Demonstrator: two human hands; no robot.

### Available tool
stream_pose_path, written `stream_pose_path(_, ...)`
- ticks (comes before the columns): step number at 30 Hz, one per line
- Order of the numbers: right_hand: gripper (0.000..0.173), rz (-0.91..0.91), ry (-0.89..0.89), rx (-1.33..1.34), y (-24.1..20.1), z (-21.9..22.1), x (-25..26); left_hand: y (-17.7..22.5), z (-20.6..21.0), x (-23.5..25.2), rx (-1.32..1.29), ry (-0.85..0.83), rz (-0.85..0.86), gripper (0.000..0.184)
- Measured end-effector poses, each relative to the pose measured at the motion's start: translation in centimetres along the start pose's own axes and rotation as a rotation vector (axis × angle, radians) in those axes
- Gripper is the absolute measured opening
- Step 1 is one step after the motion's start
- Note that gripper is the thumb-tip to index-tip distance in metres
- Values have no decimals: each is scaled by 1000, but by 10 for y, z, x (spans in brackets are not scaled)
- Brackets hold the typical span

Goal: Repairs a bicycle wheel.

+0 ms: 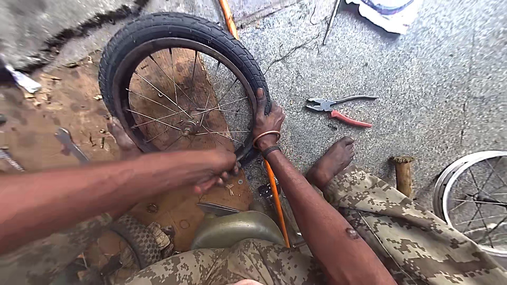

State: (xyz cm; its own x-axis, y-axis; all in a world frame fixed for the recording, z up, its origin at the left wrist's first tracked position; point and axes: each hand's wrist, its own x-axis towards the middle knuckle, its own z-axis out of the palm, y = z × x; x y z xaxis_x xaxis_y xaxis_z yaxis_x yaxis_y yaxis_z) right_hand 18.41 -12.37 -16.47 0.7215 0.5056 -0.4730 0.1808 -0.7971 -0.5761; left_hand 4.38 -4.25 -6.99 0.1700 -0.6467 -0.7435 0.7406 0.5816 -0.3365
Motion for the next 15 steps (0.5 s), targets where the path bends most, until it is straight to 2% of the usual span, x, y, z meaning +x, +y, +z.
stream_pose_path(1,60,-2,4,1,0,0,1,-8,30,0,33,348,51,20)
stream_pose_path(2,60,-2,6,7,0,0,1,-17,46,5,48,509,101,16)
stream_pose_path(3,61,-2,9,14,0,1,0,-29,53,11,56,582,165,15)
stream_pose_path(6,62,-15,33,33,4,3,0,-66,49,39,119,640,376,27)
stream_pose_path(12,64,-16,61,37,4,6,-2,-89,46,65,221,714,529,27)
stream_pose_path(13,65,-6,58,37,4,6,-2,-98,40,72,236,697,643,26)
stream_pose_path(14,68,1,68,36,4,7,0,-113,25,87,266,645,897,26)
stream_pose_path(15,69,13,76,34,5,8,1,-129,-5,118,307,493,1354,30)
